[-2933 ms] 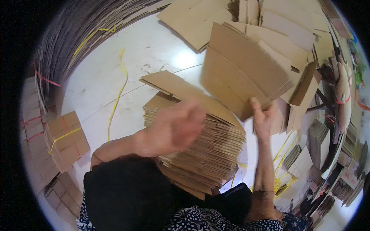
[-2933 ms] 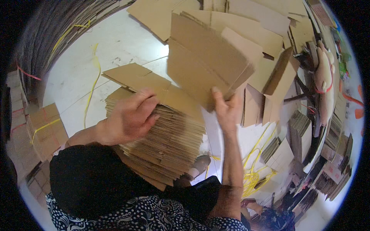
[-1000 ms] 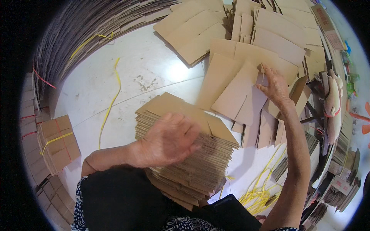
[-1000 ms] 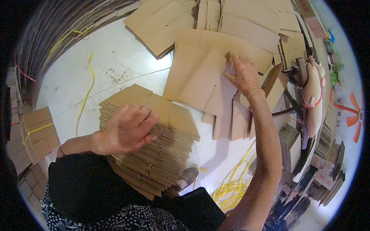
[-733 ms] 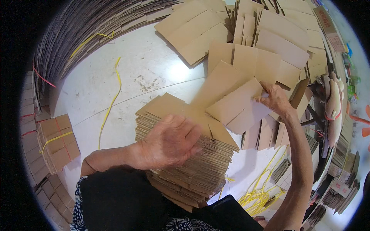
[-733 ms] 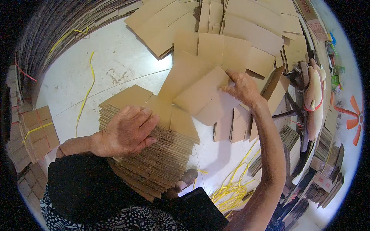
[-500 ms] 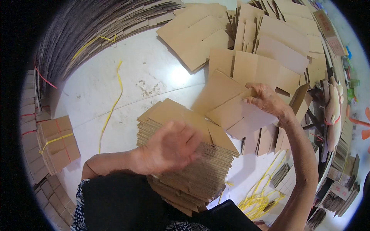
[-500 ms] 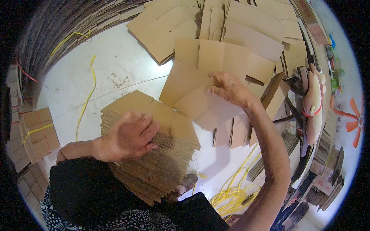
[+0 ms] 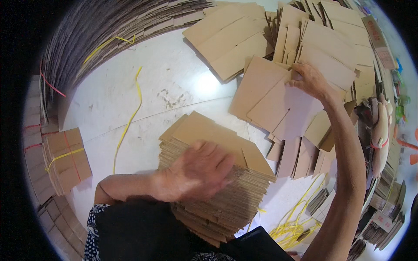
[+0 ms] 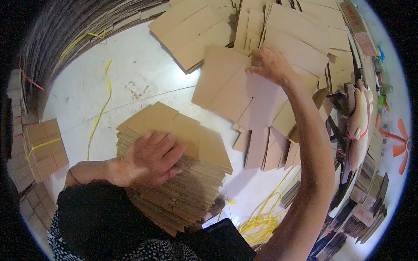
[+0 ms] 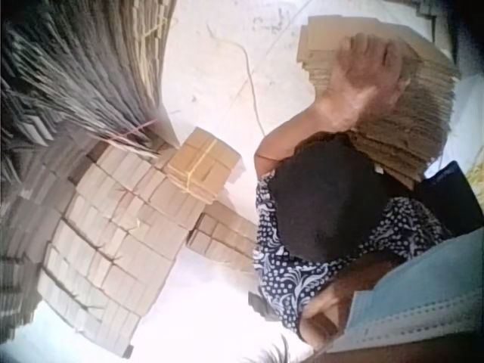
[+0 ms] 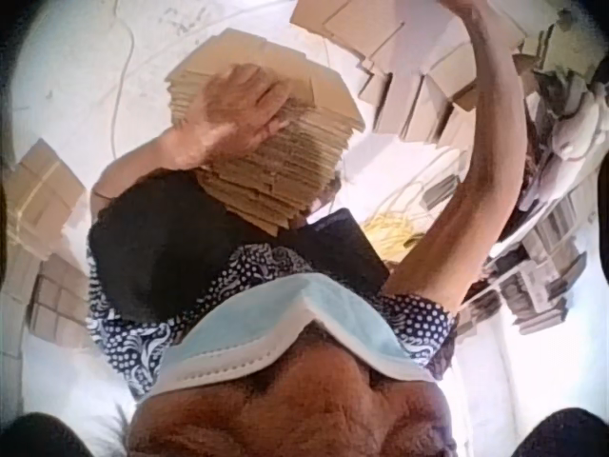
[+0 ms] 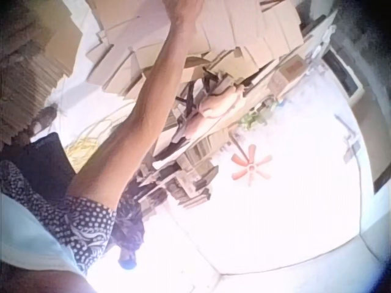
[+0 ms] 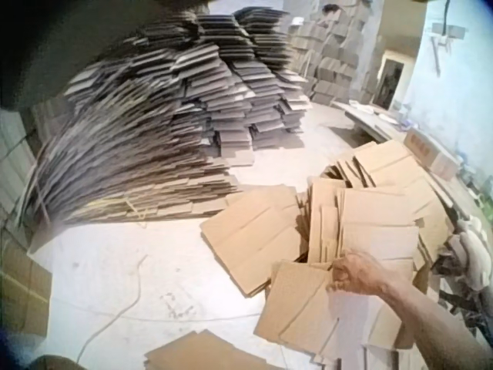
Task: The person gathers flat cardboard pieces, stacks them, and ties the stacks with yellow and red plastic straps using scissors to cut the straps. The person then places the tied bundles aside and repeats the process with additional cardboard pieces.
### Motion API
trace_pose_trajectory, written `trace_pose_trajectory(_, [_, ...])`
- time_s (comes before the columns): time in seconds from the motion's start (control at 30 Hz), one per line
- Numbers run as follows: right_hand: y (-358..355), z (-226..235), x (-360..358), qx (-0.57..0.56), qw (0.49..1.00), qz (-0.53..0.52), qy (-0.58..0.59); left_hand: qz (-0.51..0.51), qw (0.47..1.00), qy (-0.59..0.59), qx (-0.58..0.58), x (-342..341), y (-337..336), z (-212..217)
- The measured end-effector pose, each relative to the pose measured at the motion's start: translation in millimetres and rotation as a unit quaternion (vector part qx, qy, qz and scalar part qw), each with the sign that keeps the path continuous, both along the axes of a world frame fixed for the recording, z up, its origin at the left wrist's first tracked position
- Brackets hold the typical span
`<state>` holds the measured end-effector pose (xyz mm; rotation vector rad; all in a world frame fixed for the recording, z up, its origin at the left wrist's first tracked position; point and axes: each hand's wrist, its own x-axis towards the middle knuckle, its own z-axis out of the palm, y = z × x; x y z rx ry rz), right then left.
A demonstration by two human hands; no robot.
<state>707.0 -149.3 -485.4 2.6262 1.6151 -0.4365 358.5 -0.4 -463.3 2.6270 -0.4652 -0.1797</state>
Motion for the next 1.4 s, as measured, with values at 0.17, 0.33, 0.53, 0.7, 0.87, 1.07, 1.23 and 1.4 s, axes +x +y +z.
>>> trace_pose_trajectory(0.17, [-7, 29, -41, 0.021, 1.0, 0.0, 0.009, 0.01, 1.0, 0.004, -0.019, -1, 1, 2])
trace_pose_trajectory(0.33, [-46, 44, -116, 0.092, 0.996, -0.001, 0.008, 0.017, 0.999, -0.026, -0.04, -5, 0, -3])
trace_pose_trajectory(0.53, [-96, 21, -166, 0.155, 0.971, -0.108, 0.148, 0.013, 1.0, -0.007, -0.018, -6, -3, -5])
trace_pose_trajectory(0.7, [-107, 43, -167, 0.086, 0.976, -0.097, 0.175, 0.007, 0.997, 0.045, -0.07, 4, -5, 11])
trace_pose_trajectory(0.87, [-75, 103, -173, 0.234, 0.963, -0.09, 0.095, 0.004, 0.999, 0.033, 0.015, 2, -10, 14])
trace_pose_trajectory(1.07, [-14, 33, -180, 0.133, 0.986, -0.067, 0.081, -0.001, 1.0, 0.017, 0.022, 3, -14, 15])
trace_pose_trajectory(1.23, [-6, 18, -178, 0.179, 0.974, -0.073, 0.118, 0.003, 1.0, 0.03, 0.005, 4, -8, 16])
trace_pose_trajectory(1.4, [-9, 19, -171, 0.127, 0.971, -0.021, 0.203, 0.008, 1.0, 0.018, -0.006, 4, -6, 17])
